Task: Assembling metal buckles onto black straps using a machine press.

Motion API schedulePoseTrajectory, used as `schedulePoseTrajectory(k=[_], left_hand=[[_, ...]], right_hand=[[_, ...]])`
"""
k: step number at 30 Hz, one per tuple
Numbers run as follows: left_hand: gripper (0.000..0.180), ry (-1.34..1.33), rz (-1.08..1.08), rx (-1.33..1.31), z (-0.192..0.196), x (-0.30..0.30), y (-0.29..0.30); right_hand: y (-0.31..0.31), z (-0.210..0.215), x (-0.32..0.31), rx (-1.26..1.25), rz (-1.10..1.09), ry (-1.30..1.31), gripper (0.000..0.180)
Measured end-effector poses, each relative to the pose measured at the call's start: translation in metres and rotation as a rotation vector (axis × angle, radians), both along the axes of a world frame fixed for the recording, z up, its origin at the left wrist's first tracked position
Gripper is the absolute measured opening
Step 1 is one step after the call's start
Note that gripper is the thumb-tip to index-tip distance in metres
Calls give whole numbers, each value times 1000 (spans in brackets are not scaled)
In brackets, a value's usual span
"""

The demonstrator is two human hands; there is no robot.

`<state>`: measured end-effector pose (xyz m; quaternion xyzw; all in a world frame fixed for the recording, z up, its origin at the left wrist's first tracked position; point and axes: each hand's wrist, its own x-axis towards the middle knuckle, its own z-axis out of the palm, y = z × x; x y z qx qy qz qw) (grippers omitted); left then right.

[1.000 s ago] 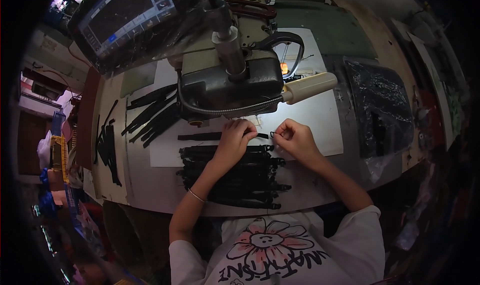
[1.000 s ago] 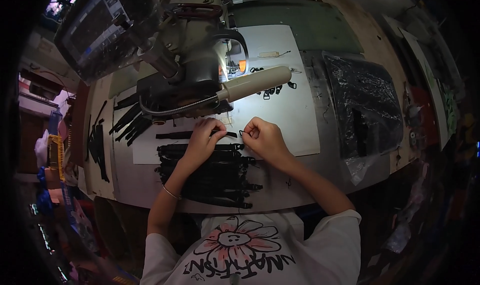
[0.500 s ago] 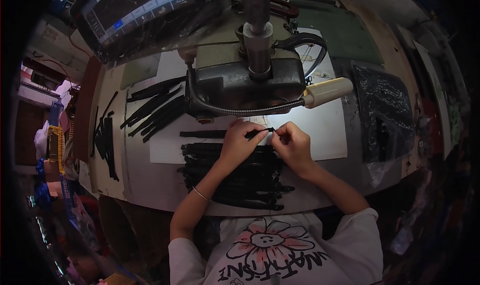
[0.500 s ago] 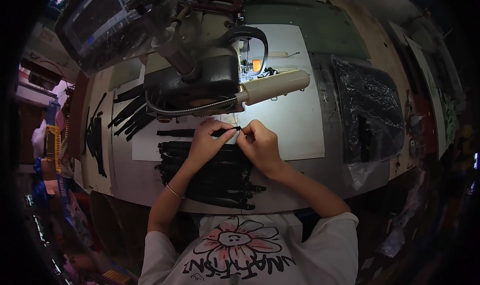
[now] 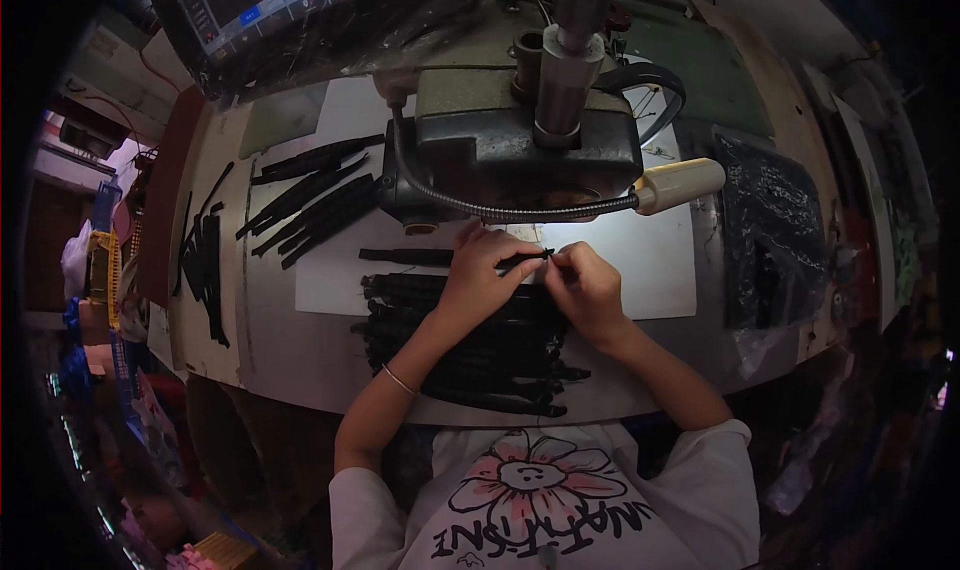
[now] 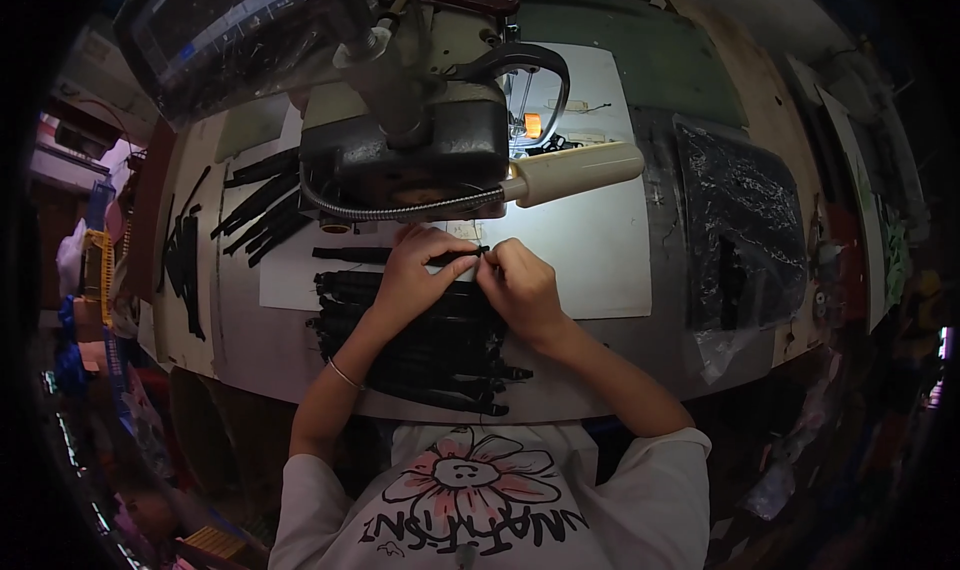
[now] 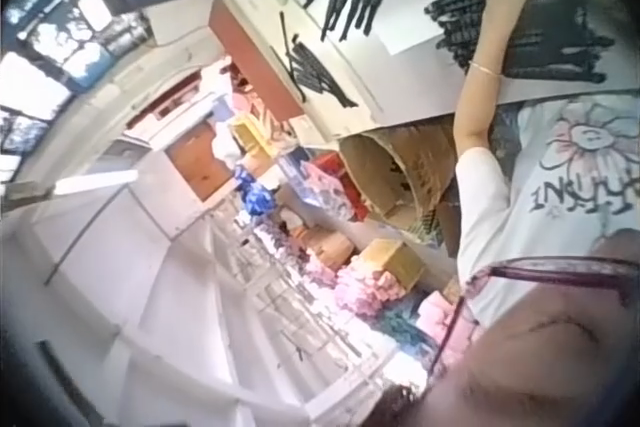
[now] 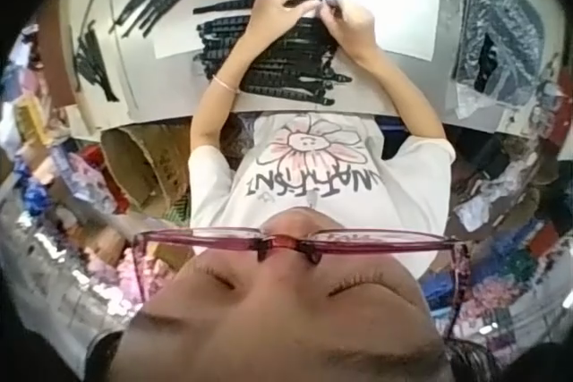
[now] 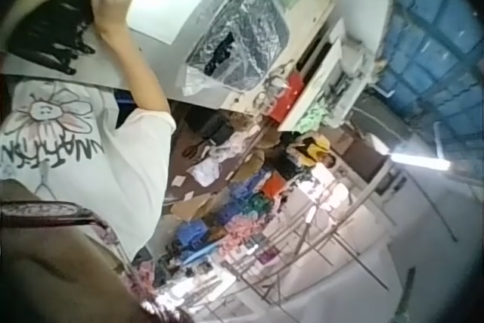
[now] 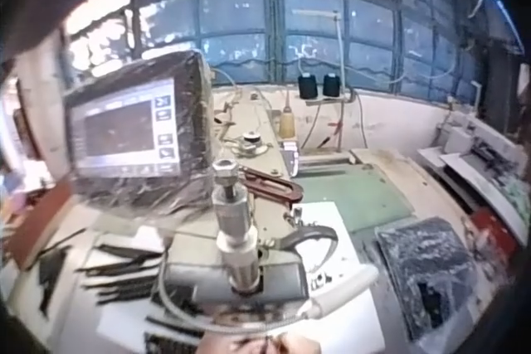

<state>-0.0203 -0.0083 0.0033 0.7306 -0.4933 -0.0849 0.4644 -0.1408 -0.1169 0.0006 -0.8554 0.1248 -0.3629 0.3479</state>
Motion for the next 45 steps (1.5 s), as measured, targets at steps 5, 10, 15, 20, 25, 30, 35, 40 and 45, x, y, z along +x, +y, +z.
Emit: schedulePoseTrajectory(k=[5,10,15,20,25,30,35,40,45], left_hand=[[11,75,22,-6,-3,1,3],[12,29,57,-12,-1,-1,3],[12,68,11,15,3,-5,4],[11,17,44,49,1,0,4],[15,202,-3,37,3,-1,3],[31,408,-258,126,11,11,6],[27,245,-213,117,14,16,7],[23,265,-245,202,15,19,9],[22,258,-167,249,16,14,9]], right_hand=[[0,0,-1,75,30,2,14],[-4,2,-2,239,54,33,13],[-1,-5,-1,196,56,18,12],[0,0,-3,176,66,34,12],[-5,3,-5,412,166,75,8],[-20,7,-11,874,381,199,12],[-22,12,-11,956,468,265,15],[-23,11,-10,846,447,296,16],[-21,12,-7,710,379,245,16]])
